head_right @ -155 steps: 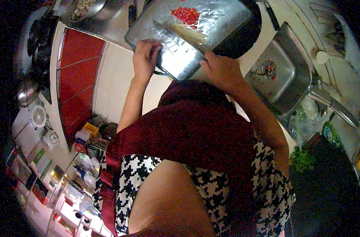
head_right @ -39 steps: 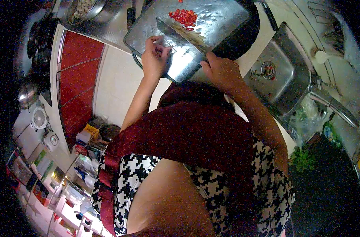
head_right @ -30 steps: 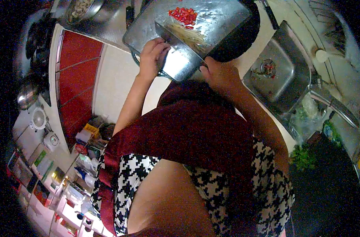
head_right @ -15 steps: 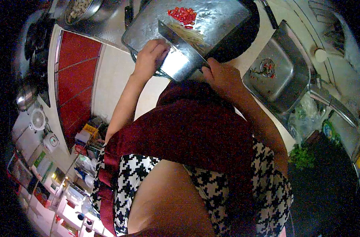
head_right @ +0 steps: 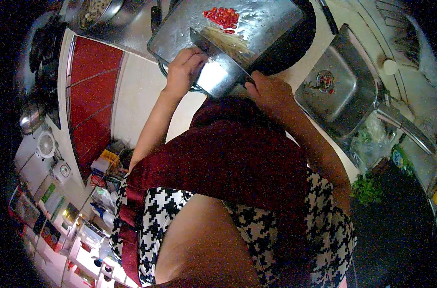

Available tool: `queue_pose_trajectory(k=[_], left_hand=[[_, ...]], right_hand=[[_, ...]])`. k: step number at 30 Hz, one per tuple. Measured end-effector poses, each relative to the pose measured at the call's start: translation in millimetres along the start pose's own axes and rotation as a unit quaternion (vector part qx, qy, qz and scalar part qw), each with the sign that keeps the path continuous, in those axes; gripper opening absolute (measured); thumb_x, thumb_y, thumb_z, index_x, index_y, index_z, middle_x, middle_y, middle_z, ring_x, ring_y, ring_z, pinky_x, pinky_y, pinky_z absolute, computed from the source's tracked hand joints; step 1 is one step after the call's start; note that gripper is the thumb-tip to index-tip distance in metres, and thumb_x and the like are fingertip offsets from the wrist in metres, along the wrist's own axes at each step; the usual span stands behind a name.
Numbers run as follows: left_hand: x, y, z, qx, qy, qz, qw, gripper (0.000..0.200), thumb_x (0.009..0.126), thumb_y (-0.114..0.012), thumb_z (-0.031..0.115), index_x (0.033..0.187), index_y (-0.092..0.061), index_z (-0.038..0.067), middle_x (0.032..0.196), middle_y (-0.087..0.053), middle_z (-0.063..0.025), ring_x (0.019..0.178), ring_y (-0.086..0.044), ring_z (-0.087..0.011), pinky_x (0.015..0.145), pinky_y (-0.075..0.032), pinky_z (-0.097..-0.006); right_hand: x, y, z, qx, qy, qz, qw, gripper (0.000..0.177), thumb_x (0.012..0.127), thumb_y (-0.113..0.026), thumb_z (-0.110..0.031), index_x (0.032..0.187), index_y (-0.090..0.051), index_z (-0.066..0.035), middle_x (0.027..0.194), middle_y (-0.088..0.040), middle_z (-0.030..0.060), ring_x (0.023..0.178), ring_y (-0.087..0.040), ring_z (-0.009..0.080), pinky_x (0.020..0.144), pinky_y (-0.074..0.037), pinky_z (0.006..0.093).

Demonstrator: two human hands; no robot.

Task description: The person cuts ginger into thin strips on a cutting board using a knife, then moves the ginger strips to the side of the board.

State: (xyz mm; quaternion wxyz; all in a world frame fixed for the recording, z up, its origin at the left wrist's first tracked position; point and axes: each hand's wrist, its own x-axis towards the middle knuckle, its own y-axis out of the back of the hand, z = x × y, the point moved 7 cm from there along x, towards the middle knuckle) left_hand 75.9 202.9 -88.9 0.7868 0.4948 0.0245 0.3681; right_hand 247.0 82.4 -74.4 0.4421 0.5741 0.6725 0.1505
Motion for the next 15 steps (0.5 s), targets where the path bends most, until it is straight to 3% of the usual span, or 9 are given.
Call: queue_pose_trajectory(k=[11, 15], left_hand=[[-1.3, -5.9, -6.4, 0.006, 0.000, -0.022, 1.000, 0.013, 0.077, -0.066, 0.008, 0.090, -0.064, 0.007, 0.098, -0.061, -0.0083, 0.093, -0.061, -0.0267, 0.076, -0.053, -0.0356], [-1.0, -7.7, -8.1, 0.003, -0.004, -0.034, 0.999, 0.015, 0.077, -0.066, 0.009, 0.092, -0.064, 0.007, 0.101, -0.061, -0.0087, 0.095, -0.061, -0.0274, 0.077, -0.053, -0.0358]], right_hand=[[-0.9, -5.1, 3.5, 0.008, -0.022, -0.060, 0.998, 0.033, 0.095, -0.045, -0.037, 0.099, -0.050, -0.004, 0.086, -0.063, 0.0225, 0.082, -0.061, 0.0440, 0.071, -0.046, 0.0552], [-2.0, -0.9, 3.8, 0.039, 0.006, 0.007, 0.999, 0.029, 0.093, -0.050, -0.032, 0.090, -0.052, -0.003, 0.074, -0.061, 0.0235, 0.073, -0.060, 0.0442, 0.064, -0.044, 0.0509]])
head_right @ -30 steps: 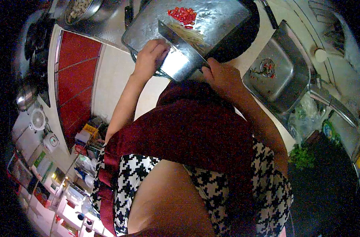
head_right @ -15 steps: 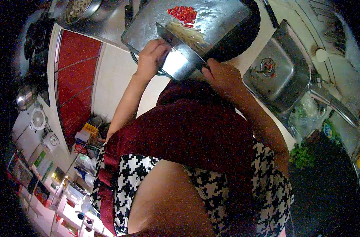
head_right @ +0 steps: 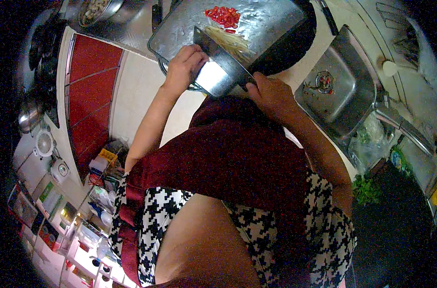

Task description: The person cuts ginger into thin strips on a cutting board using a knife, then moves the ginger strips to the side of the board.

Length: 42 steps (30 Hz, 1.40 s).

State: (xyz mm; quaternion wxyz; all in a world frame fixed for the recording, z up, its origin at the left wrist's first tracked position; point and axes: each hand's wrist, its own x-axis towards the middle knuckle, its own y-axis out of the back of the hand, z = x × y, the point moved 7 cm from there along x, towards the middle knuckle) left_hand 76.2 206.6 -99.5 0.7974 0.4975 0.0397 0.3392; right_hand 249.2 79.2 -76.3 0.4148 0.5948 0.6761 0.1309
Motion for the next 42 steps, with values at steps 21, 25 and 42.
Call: queue_pose_trajectory(k=[21, 25, 42], left_hand=[[1.2, 1.4, 0.7, 0.001, -0.018, -0.004, 1.000, 0.014, 0.078, -0.066, 0.010, 0.092, -0.064, 0.009, 0.098, -0.061, -0.0078, 0.093, -0.060, -0.0270, 0.077, -0.052, -0.0357], [1.4, 1.0, 0.0, 0.002, -0.020, -0.013, 1.000, 0.014, 0.078, -0.066, 0.010, 0.091, -0.064, 0.009, 0.098, -0.061, -0.0082, 0.092, -0.060, -0.0274, 0.077, -0.052, -0.0359], [4.9, 3.0, 0.6, -0.018, -0.008, 0.034, 0.999, 0.013, 0.078, -0.069, 0.009, 0.090, -0.064, 0.006, 0.098, -0.060, -0.0097, 0.091, -0.060, -0.0287, 0.077, -0.051, -0.0368]], right_hand=[[4.7, -6.2, 8.4, -0.058, -0.026, -0.073, 0.995, 0.032, 0.096, -0.043, -0.036, 0.099, -0.052, -0.005, 0.084, -0.064, 0.0212, 0.081, -0.062, 0.0418, 0.071, -0.047, 0.0546], [5.3, -4.2, 5.5, -0.089, -0.003, -0.049, 0.995, 0.029, 0.096, -0.045, -0.034, 0.096, -0.051, -0.006, 0.080, -0.063, 0.0201, 0.078, -0.062, 0.0410, 0.069, -0.047, 0.0545], [1.1, 10.0, -0.8, -0.062, -0.012, -0.014, 0.998, 0.027, 0.094, -0.048, -0.031, 0.094, -0.052, -0.005, 0.077, -0.062, 0.0224, 0.076, -0.061, 0.0437, 0.067, -0.046, 0.0530]])
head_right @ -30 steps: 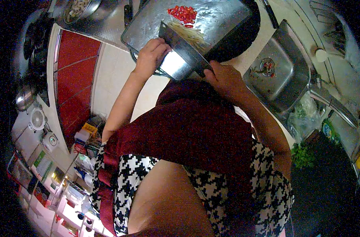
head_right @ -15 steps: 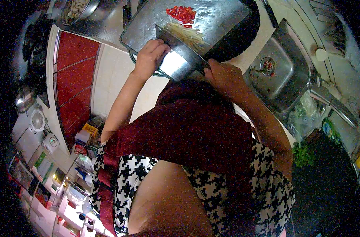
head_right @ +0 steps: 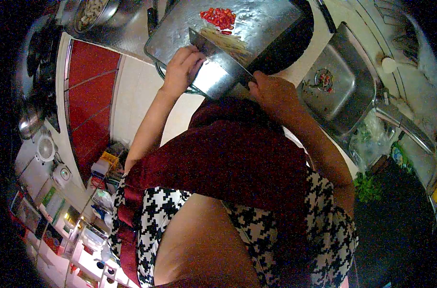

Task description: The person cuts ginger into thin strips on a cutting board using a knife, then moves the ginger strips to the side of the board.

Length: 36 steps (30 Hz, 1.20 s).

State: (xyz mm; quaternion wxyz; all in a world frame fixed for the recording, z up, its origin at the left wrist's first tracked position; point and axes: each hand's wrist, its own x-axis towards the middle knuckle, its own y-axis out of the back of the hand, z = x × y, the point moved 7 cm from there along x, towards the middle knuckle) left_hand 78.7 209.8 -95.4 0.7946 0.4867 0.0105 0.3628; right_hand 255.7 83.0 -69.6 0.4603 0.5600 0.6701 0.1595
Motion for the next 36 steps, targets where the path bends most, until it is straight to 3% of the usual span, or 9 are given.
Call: queue_pose_trajectory(k=[11, 17, 20, 27, 36], left_hand=[[-2.1, -2.3, 3.1, 0.034, -0.016, 0.002, 0.999, 0.018, 0.072, -0.066, 0.005, 0.090, -0.064, 0.007, 0.095, -0.061, -0.0084, 0.089, -0.060, -0.0269, 0.074, -0.052, -0.0361], [1.0, 1.4, 8.4, 0.040, -0.023, 0.003, 0.999, 0.019, 0.070, -0.064, 0.003, 0.089, -0.063, 0.007, 0.092, -0.061, -0.0084, 0.086, -0.060, -0.0266, 0.073, -0.052, -0.0359], [1.0, 0.6, 8.5, 0.040, -0.035, 0.004, 0.999, 0.019, 0.070, -0.063, 0.003, 0.089, -0.063, 0.007, 0.094, -0.061, -0.0084, 0.087, -0.059, -0.0269, 0.074, -0.052, -0.0357], [2.0, -4.0, 3.7, 0.029, -0.027, -0.050, 0.998, 0.021, 0.072, -0.060, 0.002, 0.092, -0.062, 0.006, 0.099, -0.060, -0.0086, 0.093, -0.058, -0.0275, 0.078, -0.051, -0.0363], [4.7, -4.2, 3.0, 0.032, -0.042, -0.084, 0.995, 0.022, 0.072, -0.059, 0.002, 0.093, -0.061, 0.006, 0.101, -0.059, -0.0096, 0.094, -0.057, -0.0281, 0.080, -0.050, -0.0356]], right_hand=[[0.7, -3.3, 0.7, -0.053, 0.002, -0.040, 0.998, 0.026, 0.096, -0.045, -0.033, 0.096, -0.049, -0.007, 0.080, -0.063, 0.0182, 0.078, -0.063, 0.0403, 0.068, -0.047, 0.0538], [2.6, -2.3, 1.7, -0.039, 0.000, -0.067, 0.997, 0.027, 0.096, -0.045, -0.033, 0.095, -0.049, -0.007, 0.081, -0.063, 0.0196, 0.080, -0.062, 0.0409, 0.069, -0.047, 0.0537], [2.8, 0.1, 0.4, -0.008, -0.005, -0.044, 0.999, 0.028, 0.094, -0.047, -0.031, 0.092, -0.051, -0.004, 0.078, -0.061, 0.0247, 0.078, -0.060, 0.0451, 0.070, -0.045, 0.0543], [5.9, -9.9, 1.2, 0.014, -0.048, -0.078, 0.996, 0.030, 0.094, -0.047, -0.032, 0.097, -0.052, -0.003, 0.082, -0.063, 0.0256, 0.081, -0.061, 0.0452, 0.073, -0.047, 0.0534], [25.9, -28.3, -1.0, -0.021, -0.046, -0.042, 0.998, 0.031, 0.093, -0.049, -0.034, 0.097, -0.054, -0.004, 0.081, -0.064, 0.0237, 0.078, -0.062, 0.0428, 0.070, -0.048, 0.0540]])
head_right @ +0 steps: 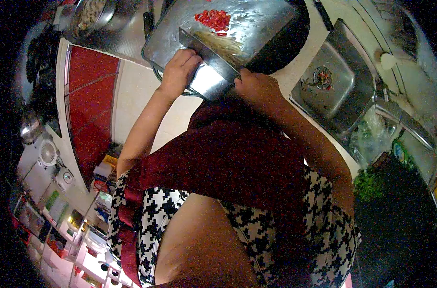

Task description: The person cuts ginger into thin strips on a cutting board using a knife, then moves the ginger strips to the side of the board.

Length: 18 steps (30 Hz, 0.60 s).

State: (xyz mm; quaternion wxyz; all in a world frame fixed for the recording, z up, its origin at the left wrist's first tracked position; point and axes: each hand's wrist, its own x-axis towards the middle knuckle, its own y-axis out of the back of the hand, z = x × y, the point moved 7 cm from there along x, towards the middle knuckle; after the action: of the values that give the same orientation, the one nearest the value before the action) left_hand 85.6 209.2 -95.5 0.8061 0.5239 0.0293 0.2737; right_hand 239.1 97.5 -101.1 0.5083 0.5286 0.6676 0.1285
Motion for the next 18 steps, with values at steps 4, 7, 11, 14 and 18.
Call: queue_pose_trajectory(k=[4, 7, 11, 14, 18], left_hand=[[-0.5, 2.7, 3.9, 0.008, -0.011, -0.005, 1.000, 0.023, 0.071, -0.059, 0.001, 0.094, -0.061, 0.006, 0.101, -0.059, -0.0102, 0.095, -0.057, -0.0283, 0.081, -0.050, -0.0359], [-0.8, 4.3, 5.6, 0.006, -0.019, -0.002, 1.000, 0.024, 0.071, -0.059, 0.001, 0.094, -0.061, 0.006, 0.101, -0.060, -0.0101, 0.095, -0.057, -0.0281, 0.081, -0.050, -0.0362], [-3.0, 4.8, 6.4, 0.005, -0.021, -0.008, 1.000, 0.025, 0.072, -0.060, 0.001, 0.096, -0.061, 0.006, 0.100, -0.060, -0.0095, 0.094, -0.058, -0.0278, 0.081, -0.050, -0.0363], [-3.6, 5.4, 7.2, -0.001, -0.024, 0.002, 1.000, 0.025, 0.072, -0.060, 0.001, 0.097, -0.061, 0.006, 0.099, -0.061, -0.0093, 0.094, -0.058, -0.0276, 0.081, -0.050, -0.0362], [-6.9, 4.3, 5.3, -0.003, -0.019, 0.011, 1.000, 0.024, 0.073, -0.060, 0.003, 0.097, -0.062, 0.007, 0.100, -0.061, -0.0094, 0.094, -0.058, -0.0276, 0.081, -0.050, -0.0358]], right_hand=[[-0.5, 5.8, -1.4, 0.013, 0.011, 0.020, 1.000, 0.031, 0.092, -0.050, -0.034, 0.095, -0.055, -0.004, 0.080, -0.064, 0.0232, 0.078, -0.062, 0.0423, 0.069, -0.048, 0.0537], [-3.2, 10.5, 4.2, 0.022, 0.027, 0.036, 0.999, 0.032, 0.092, -0.050, -0.035, 0.095, -0.055, -0.004, 0.080, -0.064, 0.0231, 0.078, -0.062, 0.0423, 0.069, -0.047, 0.0529], [-8.4, 11.8, 12.5, -0.019, -0.012, 0.030, 0.999, 0.031, 0.092, -0.049, -0.035, 0.095, -0.055, -0.004, 0.079, -0.063, 0.0227, 0.078, -0.061, 0.0426, 0.069, -0.046, 0.0523], [-13.8, 15.0, 18.3, 0.015, 0.018, 0.041, 0.999, 0.030, 0.093, -0.048, -0.035, 0.094, -0.053, -0.005, 0.078, -0.062, 0.0225, 0.077, -0.060, 0.0434, 0.068, -0.045, 0.0524], [-19.9, 19.6, 10.9, 0.026, 0.026, 0.025, 0.999, 0.030, 0.094, -0.048, -0.034, 0.094, -0.052, -0.005, 0.077, -0.062, 0.0228, 0.078, -0.060, 0.0441, 0.068, -0.045, 0.0532]])
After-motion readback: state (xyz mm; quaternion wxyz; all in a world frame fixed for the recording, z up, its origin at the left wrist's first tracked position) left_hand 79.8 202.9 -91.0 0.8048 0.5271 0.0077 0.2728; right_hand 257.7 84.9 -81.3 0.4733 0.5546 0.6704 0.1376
